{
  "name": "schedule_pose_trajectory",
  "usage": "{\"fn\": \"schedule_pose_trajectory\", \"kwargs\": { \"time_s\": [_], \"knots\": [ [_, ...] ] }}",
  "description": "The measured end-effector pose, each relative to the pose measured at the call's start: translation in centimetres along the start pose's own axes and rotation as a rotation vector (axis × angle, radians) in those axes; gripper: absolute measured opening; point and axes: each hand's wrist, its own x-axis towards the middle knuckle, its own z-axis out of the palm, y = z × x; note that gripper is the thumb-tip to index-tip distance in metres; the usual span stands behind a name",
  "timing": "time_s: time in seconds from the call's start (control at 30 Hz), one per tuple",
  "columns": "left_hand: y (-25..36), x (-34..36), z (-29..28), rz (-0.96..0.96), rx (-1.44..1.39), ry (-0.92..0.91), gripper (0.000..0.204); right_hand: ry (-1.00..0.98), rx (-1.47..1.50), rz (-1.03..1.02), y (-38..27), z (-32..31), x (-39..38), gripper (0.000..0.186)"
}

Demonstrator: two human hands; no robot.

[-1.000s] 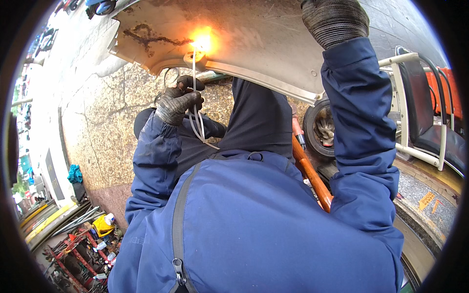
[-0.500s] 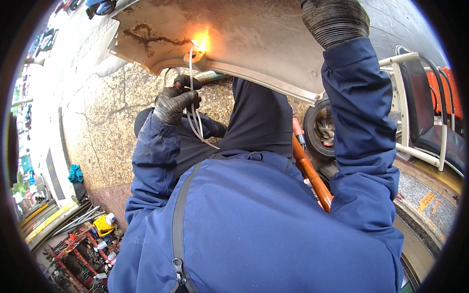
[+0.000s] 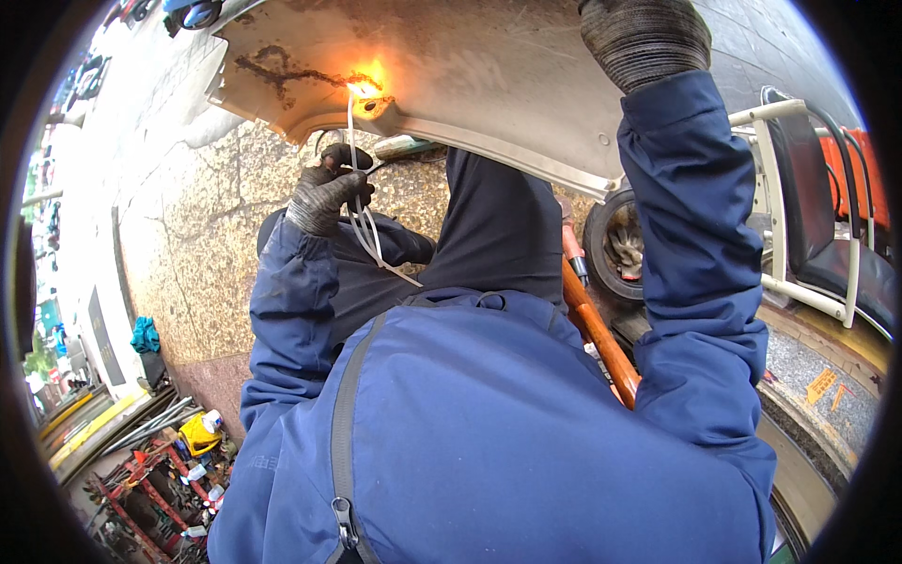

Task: The person sits on the ground and uses a handheld welding tool to melt a white plastic rod into a crack on a large plastic panel. They hold the panel with one hand and feed the rod along the crack with the other, then flip the panel to inspect the weld.

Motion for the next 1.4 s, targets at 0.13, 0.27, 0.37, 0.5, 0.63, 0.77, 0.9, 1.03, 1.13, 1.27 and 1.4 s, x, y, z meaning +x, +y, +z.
{"fn": "schedule_pose_trajectory", "kwargs": {
  "time_s": [0.13,0.27,0.37,0.5,0.63,0.77,0.9,1.03,1.13,1.27,1.4],
  "knots": [
    [0.0,0.0,-0.4,-0.050,-0.012,0.018,0.024,-0.051,0.022,0.037,0.3,0.0,0.2,0.008],
    [-0.3,0.0,-0.6,-0.033,-0.049,0.030,0.024,0.017,-0.011,0.011,0.0,0.4,0.1,0.007],
    [-0.5,0.0,-0.8,-0.031,-0.071,0.038,0.024,0.022,-0.004,0.015,-0.2,0.1,-0.1,0.007],
    [-0.5,0.0,-1.0,-0.055,-0.059,0.041,0.025,0.031,0.009,0.015,-0.6,-0.3,-0.1,0.006],
    [-0.2,0.0,-1.2,-0.042,-0.020,0.041,0.026,-0.030,0.038,0.067,-0.2,-0.4,0.2,0.006],
    [-0.1,-0.2,-1.2,-0.038,-0.053,0.055,0.027,0.032,0.023,0.000,0.1,0.1,-0.1,0.006],
    [-0.1,-0.2,-1.2,-0.023,-0.044,0.044,0.028,0.019,0.039,-0.015,0.5,0.1,-0.1,0.006],
    [-0.2,0.0,-1.5,-0.047,-0.034,0.036,0.028,0.003,0.029,-0.019,0.6,0.1,-0.1,0.006],
    [-0.4,0.0,-1.6,-0.055,-0.024,0.047,0.029,0.031,0.006,0.006,0.3,0.1,-0.2,0.007],
    [-0.4,0.0,-1.5,-0.029,-0.032,0.038,0.029,0.021,-0.014,0.003,0.1,0.1,-0.2,0.007],
    [0.0,-0.1,-1.2,-0.049,-0.031,0.041,0.028,0.012,-0.009,0.008,0.1,0.0,-0.1,0.007]
  ]
}}
